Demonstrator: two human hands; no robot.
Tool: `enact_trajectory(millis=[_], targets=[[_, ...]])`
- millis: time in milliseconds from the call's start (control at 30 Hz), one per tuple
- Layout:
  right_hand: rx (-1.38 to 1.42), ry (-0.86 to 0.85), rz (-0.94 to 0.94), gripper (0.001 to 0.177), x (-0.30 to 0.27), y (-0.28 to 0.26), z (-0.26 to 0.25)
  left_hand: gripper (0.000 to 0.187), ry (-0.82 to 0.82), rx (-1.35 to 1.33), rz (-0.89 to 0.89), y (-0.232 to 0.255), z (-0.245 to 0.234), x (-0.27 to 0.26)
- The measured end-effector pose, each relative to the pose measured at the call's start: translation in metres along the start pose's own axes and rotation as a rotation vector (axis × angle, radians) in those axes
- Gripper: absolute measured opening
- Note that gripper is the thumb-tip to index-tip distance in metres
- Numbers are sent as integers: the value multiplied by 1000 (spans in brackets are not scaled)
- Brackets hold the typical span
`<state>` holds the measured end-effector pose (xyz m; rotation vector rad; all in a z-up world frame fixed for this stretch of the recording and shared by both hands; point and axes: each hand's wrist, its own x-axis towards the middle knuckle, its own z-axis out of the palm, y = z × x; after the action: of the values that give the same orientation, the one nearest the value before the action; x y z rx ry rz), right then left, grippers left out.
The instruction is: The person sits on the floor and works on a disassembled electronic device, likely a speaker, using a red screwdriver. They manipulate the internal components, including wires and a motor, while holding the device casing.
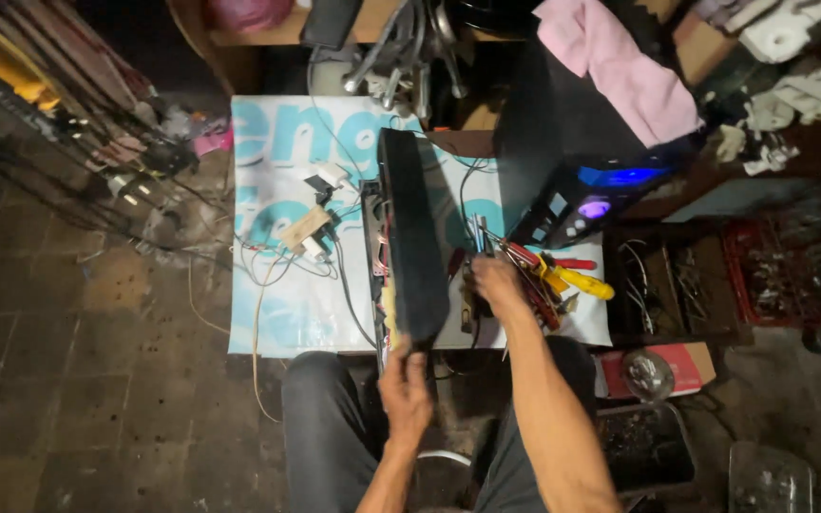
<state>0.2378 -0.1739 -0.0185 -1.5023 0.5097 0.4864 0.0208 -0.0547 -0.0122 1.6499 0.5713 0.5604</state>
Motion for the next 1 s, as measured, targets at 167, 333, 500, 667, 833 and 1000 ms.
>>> enact_trajectory(millis=[167, 333, 500, 667, 833, 1000], targets=[[199, -279, -157, 20, 84, 37, -8, 38, -47, -127, 4, 25, -23, 9], [63, -177, -74, 49, -1, -30, -2, 37, -84, -151, 133, 42, -16, 7], [-127, -198, 137, 87, -93, -59, -10, 23, -210, -37, 358, 50, 3, 5], [256, -542, 94, 48, -78, -3, -19, 36, -268, -38, 569, 49, 15, -8], [319, -439, 337, 42, -50, 22, -32, 29, -290, -102, 540, 55, 19, -21], [265, -340, 172, 52, -75, -3, -48, 28, -320, -23, 614, 78, 5, -20]])
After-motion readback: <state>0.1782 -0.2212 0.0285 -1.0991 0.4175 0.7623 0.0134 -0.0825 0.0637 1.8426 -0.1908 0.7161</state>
